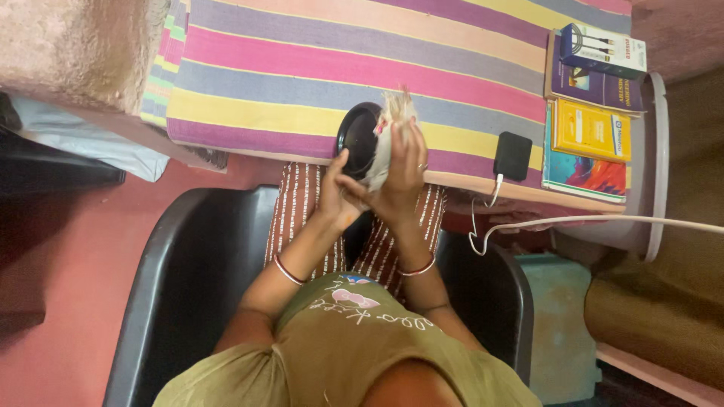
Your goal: The person wipes a striped table mat with a cloth, then cleans a power bank, a white box, a black tumbler, a cable box, and several books one by one. The person moves each item aside to wipe the mat underneath before returning the items to the table.
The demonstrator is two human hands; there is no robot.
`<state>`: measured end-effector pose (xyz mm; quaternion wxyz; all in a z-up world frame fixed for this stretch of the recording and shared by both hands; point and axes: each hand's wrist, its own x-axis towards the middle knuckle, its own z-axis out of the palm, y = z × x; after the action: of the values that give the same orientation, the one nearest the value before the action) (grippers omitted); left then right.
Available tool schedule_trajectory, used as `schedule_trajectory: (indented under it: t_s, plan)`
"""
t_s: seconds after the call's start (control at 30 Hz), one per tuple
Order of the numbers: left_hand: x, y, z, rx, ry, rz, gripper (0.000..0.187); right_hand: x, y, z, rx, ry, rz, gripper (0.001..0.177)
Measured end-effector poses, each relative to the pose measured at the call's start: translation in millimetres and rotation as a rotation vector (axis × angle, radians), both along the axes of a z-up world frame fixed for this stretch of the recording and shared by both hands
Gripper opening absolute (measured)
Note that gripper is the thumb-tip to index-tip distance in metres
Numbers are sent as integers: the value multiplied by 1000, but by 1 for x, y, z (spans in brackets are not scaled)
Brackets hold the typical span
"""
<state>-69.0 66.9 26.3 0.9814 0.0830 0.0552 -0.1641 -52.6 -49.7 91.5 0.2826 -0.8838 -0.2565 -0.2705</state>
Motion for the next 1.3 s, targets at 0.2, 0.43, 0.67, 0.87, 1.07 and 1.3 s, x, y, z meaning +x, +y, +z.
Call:
schedule_trajectory:
  t_s: [0.2, 0.43, 0.67, 0.87, 1.07, 1.3]
  plan:
    - [-10, 11, -6, 412, -136, -75, 88, 11, -44, 26, 199, 272, 228, 107]
    - [14, 27, 9, 636, -363, -75, 84, 13, -67, 25, 753, 743, 627, 101]
    - [17, 8, 11, 400, 9, -27, 54, 16, -42, -25, 757, 521, 200, 87]
    - [8, -10, 20, 316, 106, 152, 53, 5, -7, -41, 586, 149, -103, 94]
    - [2, -10, 24, 321, 108, 131, 62, -2, -10, -23, 296, 120, 40, 115]
    - [-7, 27, -3, 364, -111, -133, 101, 42, -76, -47, 789, 690, 639, 114]
